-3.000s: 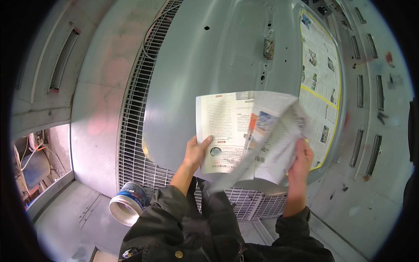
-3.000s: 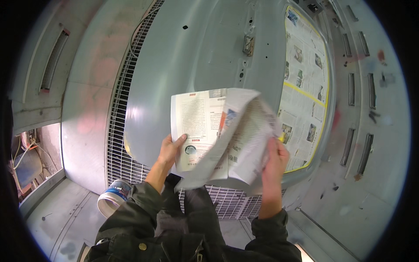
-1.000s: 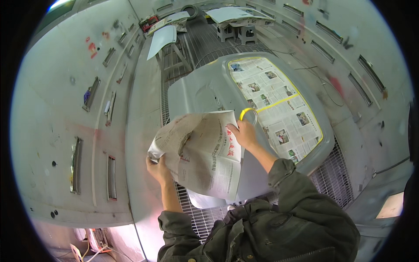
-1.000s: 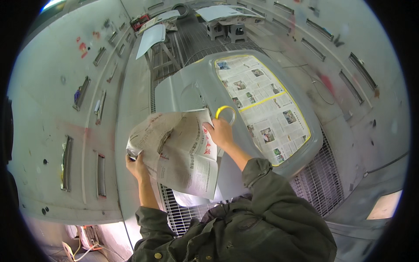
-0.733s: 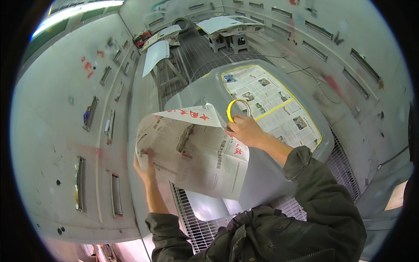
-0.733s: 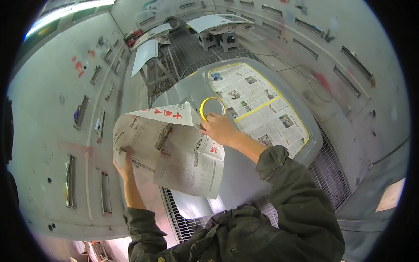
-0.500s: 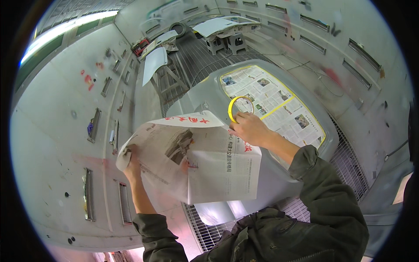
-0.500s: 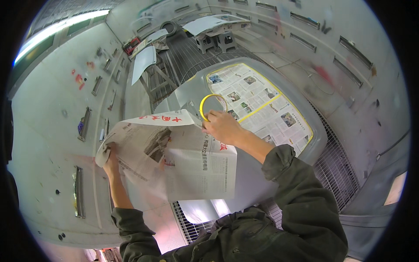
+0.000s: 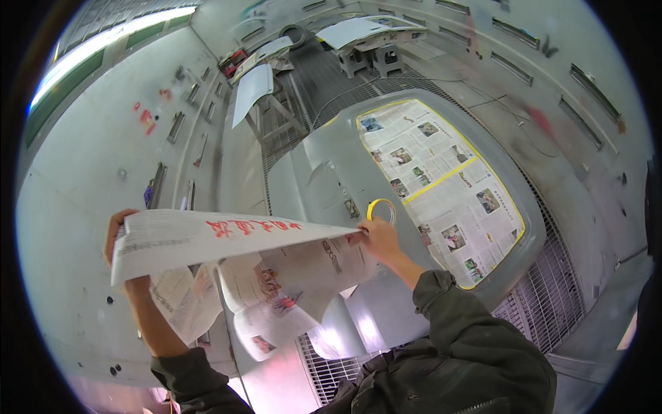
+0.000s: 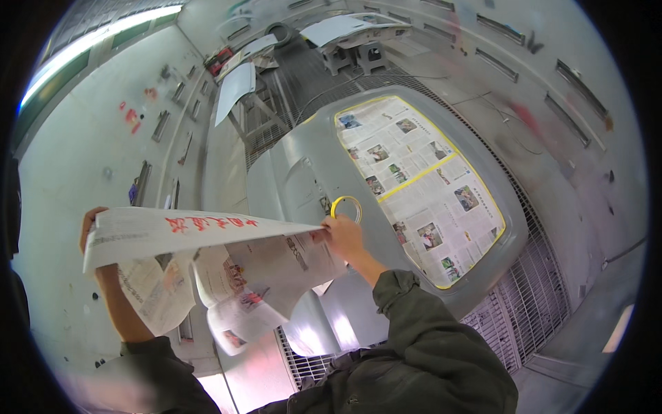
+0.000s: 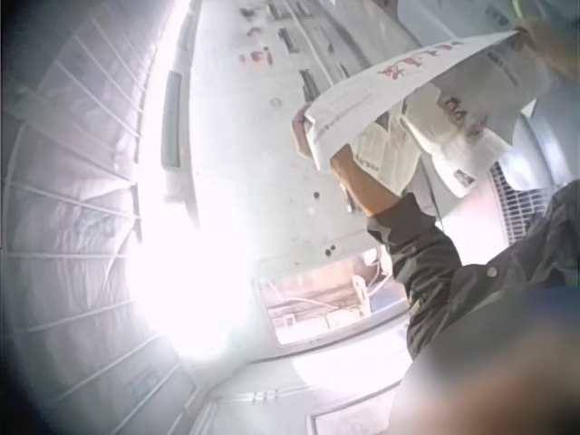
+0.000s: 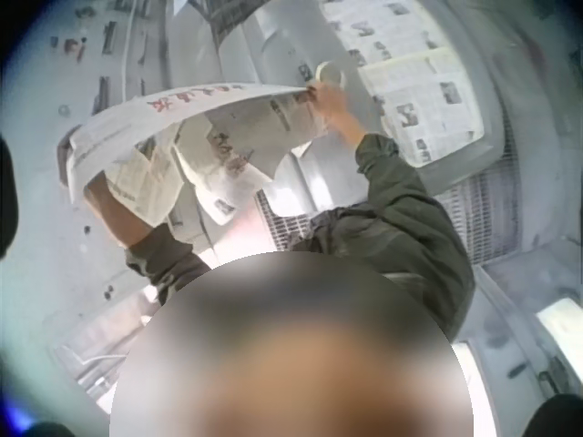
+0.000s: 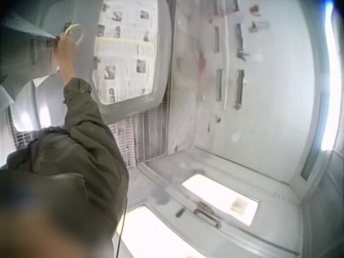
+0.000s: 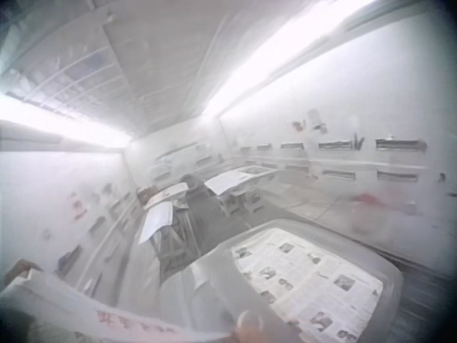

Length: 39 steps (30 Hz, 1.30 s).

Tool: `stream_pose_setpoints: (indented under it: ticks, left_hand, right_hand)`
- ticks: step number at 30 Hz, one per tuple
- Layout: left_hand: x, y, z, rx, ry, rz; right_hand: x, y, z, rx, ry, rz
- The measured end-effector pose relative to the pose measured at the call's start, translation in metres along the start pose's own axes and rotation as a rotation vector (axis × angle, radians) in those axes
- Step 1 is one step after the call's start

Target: The person places newspaper sheets onto a car hood and secures them with yellow masking tape. They smooth the paper and apply tape along the edges to hold the newspaper in place.

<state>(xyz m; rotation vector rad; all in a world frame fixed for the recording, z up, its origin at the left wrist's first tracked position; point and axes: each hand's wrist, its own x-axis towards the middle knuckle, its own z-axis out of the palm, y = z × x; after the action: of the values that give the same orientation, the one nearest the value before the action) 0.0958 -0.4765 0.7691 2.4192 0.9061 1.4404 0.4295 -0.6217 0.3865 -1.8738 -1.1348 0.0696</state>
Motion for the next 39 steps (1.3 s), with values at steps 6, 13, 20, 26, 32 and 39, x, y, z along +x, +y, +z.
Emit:
stream_pose_setpoints:
  ticks: [6, 13, 20, 26, 32, 39]
  left_hand:
    - [-0.027, -0.005, -0.057, 0.237, 0.013, 0.122]
    - [-0.124, -0.057, -0.103, 0.368, 0.249, -0.12]
    - [-0.194, -0.069, -0.156, 0.464, 0.395, -0.301]
    - [-0.123, -0.01, -0.099, 0.505, 0.13, -0.229]
    - [-0.052, 0.004, -0.102, 0.486, 0.07, -0.015]
    - [-0.028, -0.072, -0.12, 0.065, 0.079, -0.162]
  right_hand:
    - [0.068, 0.002, 0.021, 0.059, 0.002, -0.215]
    - [0.148, 0.023, 0.031, 0.017, -0.255, -0.201]
    - [0.152, 0.004, 0.047, 0.142, -0.606, -0.249]
    - [0.039, -0.054, 0.138, 0.039, -0.763, -0.408]
    - [0.038, -0.048, 0.201, 0.2, -0.753, -0.156]
    - [0.141, -0.011, 0.155, 0.004, -0.272, -0.175]
